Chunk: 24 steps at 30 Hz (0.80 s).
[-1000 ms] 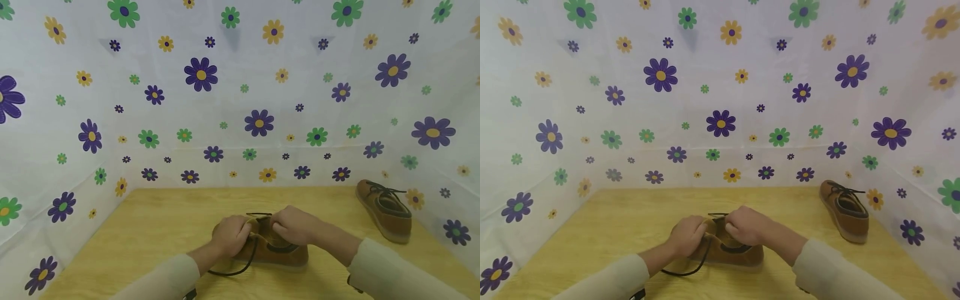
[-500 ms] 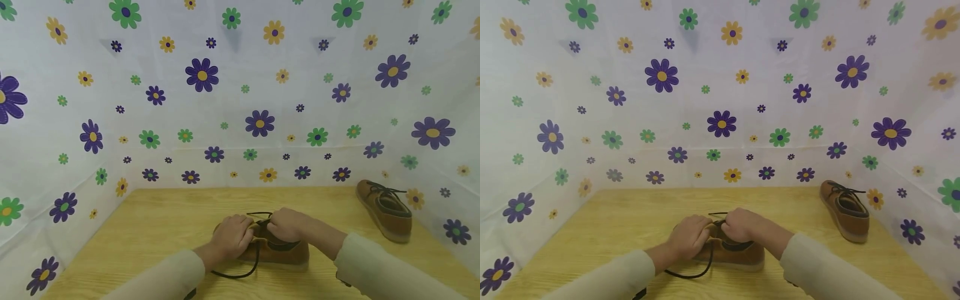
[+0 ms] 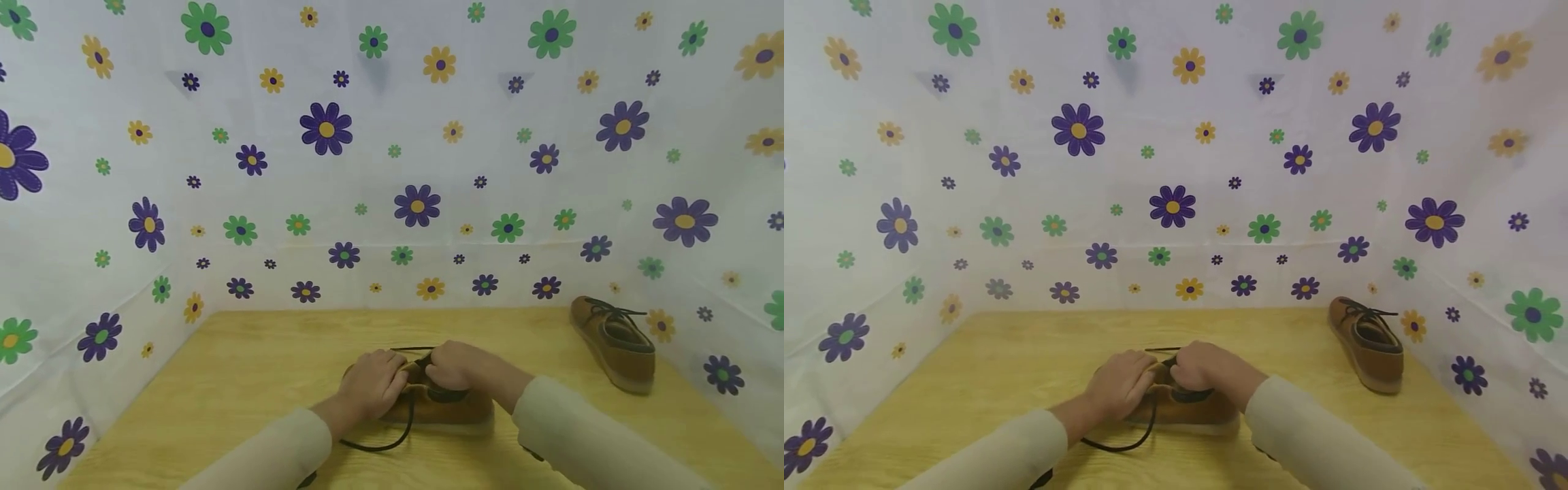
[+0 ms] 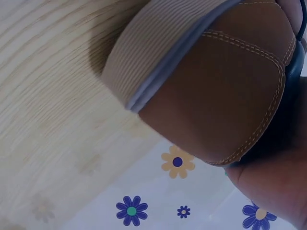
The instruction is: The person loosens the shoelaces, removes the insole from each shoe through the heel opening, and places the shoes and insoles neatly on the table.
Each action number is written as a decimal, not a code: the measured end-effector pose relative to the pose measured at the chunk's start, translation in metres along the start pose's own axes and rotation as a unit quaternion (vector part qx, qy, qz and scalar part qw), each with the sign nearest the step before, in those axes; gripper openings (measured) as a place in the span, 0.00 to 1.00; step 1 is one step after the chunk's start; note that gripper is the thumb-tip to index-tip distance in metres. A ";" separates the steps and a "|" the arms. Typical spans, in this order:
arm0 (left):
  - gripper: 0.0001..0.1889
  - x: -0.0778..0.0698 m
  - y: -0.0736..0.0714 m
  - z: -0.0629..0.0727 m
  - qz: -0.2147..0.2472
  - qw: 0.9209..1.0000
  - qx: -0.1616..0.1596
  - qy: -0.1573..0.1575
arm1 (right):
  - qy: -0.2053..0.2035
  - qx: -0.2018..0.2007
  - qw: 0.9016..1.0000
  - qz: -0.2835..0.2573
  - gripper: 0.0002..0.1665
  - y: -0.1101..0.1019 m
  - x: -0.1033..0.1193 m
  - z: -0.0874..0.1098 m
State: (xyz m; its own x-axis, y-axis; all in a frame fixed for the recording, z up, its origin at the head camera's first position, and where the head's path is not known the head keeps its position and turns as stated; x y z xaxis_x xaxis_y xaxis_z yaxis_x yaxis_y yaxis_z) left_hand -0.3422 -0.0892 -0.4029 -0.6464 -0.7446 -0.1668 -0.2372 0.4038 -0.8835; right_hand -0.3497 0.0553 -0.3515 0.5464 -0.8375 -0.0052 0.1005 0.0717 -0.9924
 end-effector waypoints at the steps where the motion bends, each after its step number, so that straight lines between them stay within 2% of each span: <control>1: 0.21 0.001 0.000 -0.001 0.000 1.000 -0.002 0.000 | 0.004 0.004 1.000 0.006 0.21 0.000 0.000 -0.003; 6: 0.22 0.004 0.001 -0.005 0.008 1.000 0.011 -0.004 | 0.025 0.034 0.999 0.003 0.20 -0.002 -0.005 -0.010; 9: 0.23 0.006 0.000 -0.009 0.007 1.000 0.004 -0.001 | 0.028 0.036 0.999 -0.005 0.20 -0.005 -0.007 -0.014; 13: 0.22 0.012 -0.006 -0.013 -0.001 1.000 -0.008 -0.010 | 0.008 0.031 0.999 -0.011 0.21 -0.011 -0.006 -0.020; 17: 0.22 0.018 -0.008 -0.012 0.002 1.000 0.007 -0.023 | -0.014 0.038 0.999 -0.015 0.21 -0.014 -0.005 -0.021; 24: 0.22 0.016 -0.013 -0.017 0.009 1.000 -0.003 -0.014 | -0.025 0.045 0.998 -0.032 0.21 -0.020 -0.009 -0.020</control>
State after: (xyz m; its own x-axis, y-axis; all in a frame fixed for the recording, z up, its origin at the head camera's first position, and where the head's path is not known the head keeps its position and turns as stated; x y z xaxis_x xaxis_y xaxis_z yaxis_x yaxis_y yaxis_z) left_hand -0.3619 -0.0975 -0.3868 -0.6301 -0.7514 -0.1958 -0.2298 0.4212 -0.8774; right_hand -0.3736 0.0503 -0.3337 0.5765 -0.8144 0.0664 0.2092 0.0686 -0.9755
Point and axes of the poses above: each hand's wrist, its own z-axis away from the middle knuckle, its own y-axis out of the palm, x = y × z, the point moved 5 cm from there along -z, towards the middle knuckle, and after that the axes turned 9 degrees about z, right-handed, at the moved point
